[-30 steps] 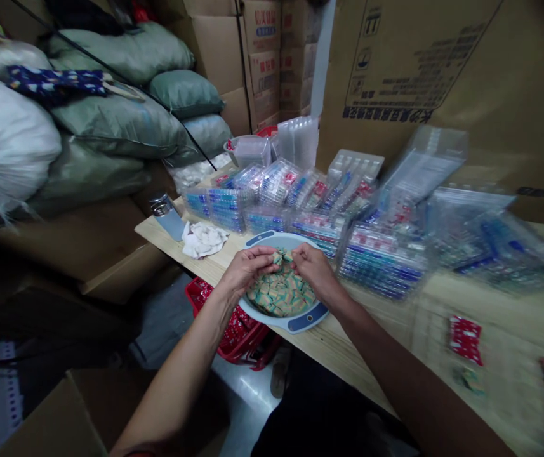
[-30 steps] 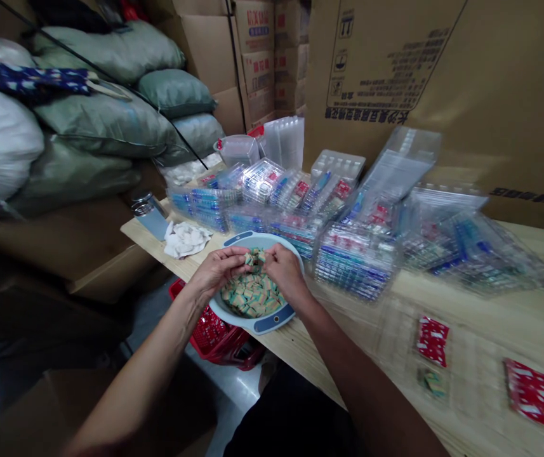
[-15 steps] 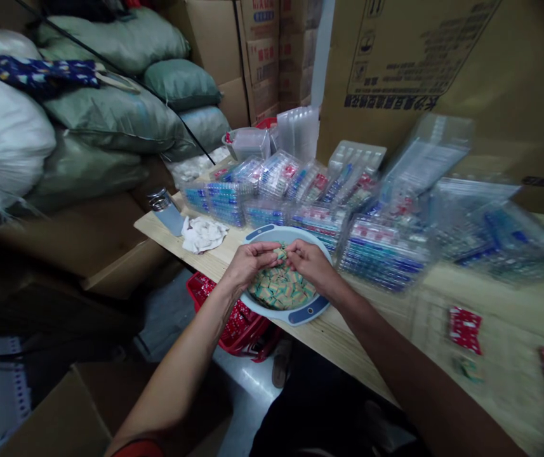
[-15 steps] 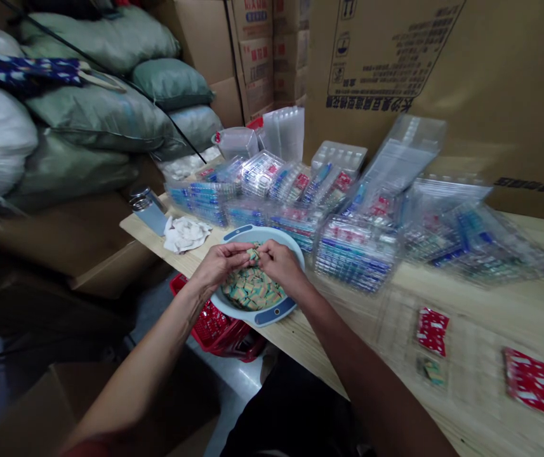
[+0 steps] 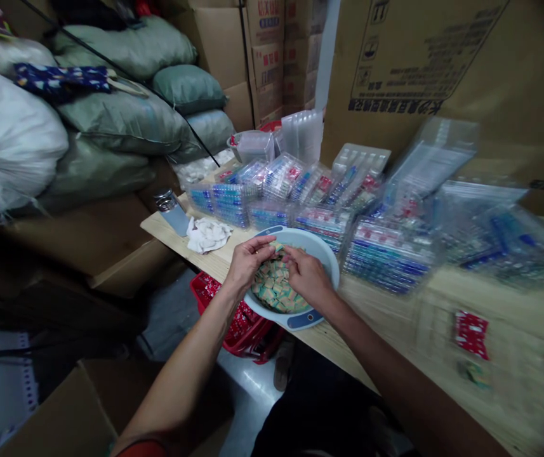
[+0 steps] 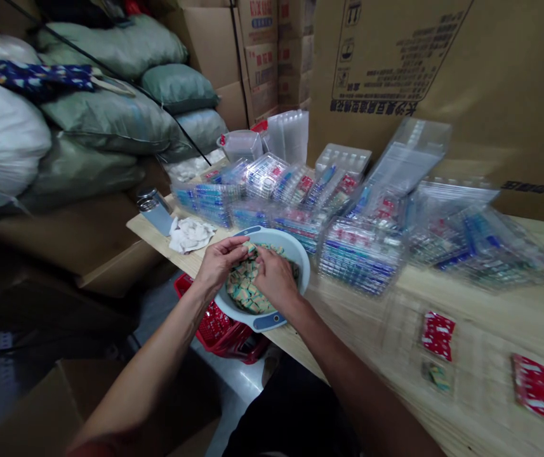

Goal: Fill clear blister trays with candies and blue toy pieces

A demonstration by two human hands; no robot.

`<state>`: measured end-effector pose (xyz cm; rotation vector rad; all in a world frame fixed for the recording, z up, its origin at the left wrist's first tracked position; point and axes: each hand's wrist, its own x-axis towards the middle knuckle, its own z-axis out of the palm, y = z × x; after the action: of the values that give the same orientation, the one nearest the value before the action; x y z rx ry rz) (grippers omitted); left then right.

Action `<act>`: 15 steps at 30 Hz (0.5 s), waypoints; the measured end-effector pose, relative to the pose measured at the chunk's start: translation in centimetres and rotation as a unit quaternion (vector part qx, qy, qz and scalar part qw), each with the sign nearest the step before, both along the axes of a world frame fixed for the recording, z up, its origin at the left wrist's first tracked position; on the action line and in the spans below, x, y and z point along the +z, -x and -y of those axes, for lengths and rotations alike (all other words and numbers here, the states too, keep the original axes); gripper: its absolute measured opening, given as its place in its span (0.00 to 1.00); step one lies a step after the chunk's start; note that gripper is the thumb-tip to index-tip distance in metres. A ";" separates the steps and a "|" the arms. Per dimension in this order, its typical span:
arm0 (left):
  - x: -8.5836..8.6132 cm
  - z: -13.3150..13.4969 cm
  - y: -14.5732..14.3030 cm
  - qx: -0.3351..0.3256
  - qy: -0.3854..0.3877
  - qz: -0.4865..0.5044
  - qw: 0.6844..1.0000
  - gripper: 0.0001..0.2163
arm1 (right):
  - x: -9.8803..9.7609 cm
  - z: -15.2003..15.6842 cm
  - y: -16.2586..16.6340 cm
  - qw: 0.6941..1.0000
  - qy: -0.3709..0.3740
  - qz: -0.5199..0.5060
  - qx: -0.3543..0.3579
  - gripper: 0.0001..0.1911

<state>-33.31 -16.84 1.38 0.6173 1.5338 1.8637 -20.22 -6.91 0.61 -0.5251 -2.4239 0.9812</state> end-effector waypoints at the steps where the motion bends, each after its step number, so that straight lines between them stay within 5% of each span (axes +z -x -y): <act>1: 0.0 0.0 0.0 -0.010 0.004 0.004 1.000 0.19 | 0.0 0.2 0.1 1.000 -0.004 -0.002 0.011 0.27; 9: 1.0 0.0 0.6 -0.055 -0.014 0.111 0.992 0.19 | -0.3 -0.1 -0.5 0.998 0.012 -0.060 -0.035 0.29; 15: 3.7 -0.4 -0.2 -0.114 -0.018 0.250 0.961 0.14 | 1.5 -0.4 -2.2 0.991 0.006 -0.134 0.024 0.31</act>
<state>-33.10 -16.48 5.08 0.2873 1.0542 1.7057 -18.00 -6.52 2.06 -0.3179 -2.2008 1.0159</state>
